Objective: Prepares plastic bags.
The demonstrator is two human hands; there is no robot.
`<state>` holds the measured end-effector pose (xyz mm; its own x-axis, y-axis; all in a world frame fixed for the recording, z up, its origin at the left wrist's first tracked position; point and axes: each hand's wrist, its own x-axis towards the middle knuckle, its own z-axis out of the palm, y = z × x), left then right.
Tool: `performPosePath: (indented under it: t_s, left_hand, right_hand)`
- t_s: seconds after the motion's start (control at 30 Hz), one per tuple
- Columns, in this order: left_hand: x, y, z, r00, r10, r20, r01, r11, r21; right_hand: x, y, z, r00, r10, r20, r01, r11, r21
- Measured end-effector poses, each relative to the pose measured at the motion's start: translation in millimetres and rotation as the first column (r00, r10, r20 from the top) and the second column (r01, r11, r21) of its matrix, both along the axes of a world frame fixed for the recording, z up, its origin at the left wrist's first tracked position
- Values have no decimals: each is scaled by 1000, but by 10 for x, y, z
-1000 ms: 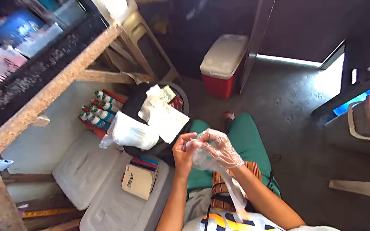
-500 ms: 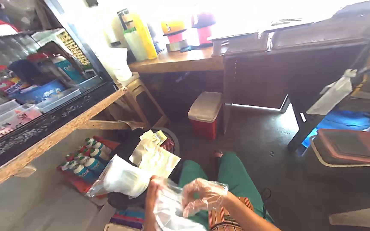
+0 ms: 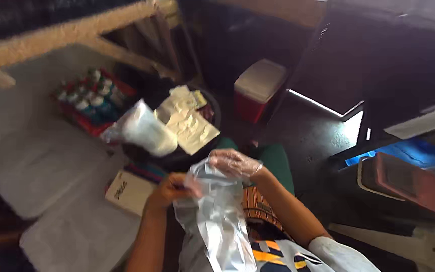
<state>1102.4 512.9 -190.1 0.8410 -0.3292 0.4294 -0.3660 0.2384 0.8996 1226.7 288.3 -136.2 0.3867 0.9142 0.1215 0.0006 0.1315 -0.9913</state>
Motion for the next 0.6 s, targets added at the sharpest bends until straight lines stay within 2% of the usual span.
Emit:
performPosePath:
  t_s: [0.03, 0.1, 0.17, 0.23, 0.3, 0.37, 0.43, 0.5, 0.57, 0.6]
  left_hand:
    - [-75, 103, -9, 989, 151, 2, -151, 988, -40]
    - [-179, 302, -26, 923, 380, -60, -381, 925, -8]
    - [-233, 482, -135, 871, 450, -199, -462, 886, -19]
    - [-293, 634, -255, 806, 509, -303, -550, 833, -64]
    - [-290, 801, -242, 801, 521, -295, -569, 817, -100]
    - [-191, 973, -62, 784, 581, -219, -605, 794, -64]
    - [5, 1101, 215, 664, 728, -173, -743, 668, -43]
    - [260, 1185, 440, 446, 875, -187, -891, 454, -3]
    - [477, 1234, 457, 240, 953, -185, -955, 266, 130]
    - [554, 1226, 389, 168, 969, -184, -958, 204, 201]
  right_hand:
    - [73, 73, -112, 999, 30, 18, -29, 999, -28]
    - [181, 263, -342, 990, 94, -102, -98, 995, -36]
    - [286, 468, -507, 966, 108, -233, -119, 992, -33]
    - [384, 695, -488, 940, 66, -336, -88, 995, -52]
    - [518, 992, -347, 934, 41, -354, -56, 998, -30]
    - [683, 1360, -138, 948, 27, -318, -23, 1000, 17]
    - [848, 1748, 141, 977, -20, -214, 28, 999, 37]
    - [967, 2108, 337, 990, -117, -80, 120, 992, 41]
    - [1053, 2360, 377, 976, -200, 85, 203, 979, -22]
    - [1081, 2444, 328, 965, -221, 143, 231, 971, -63]
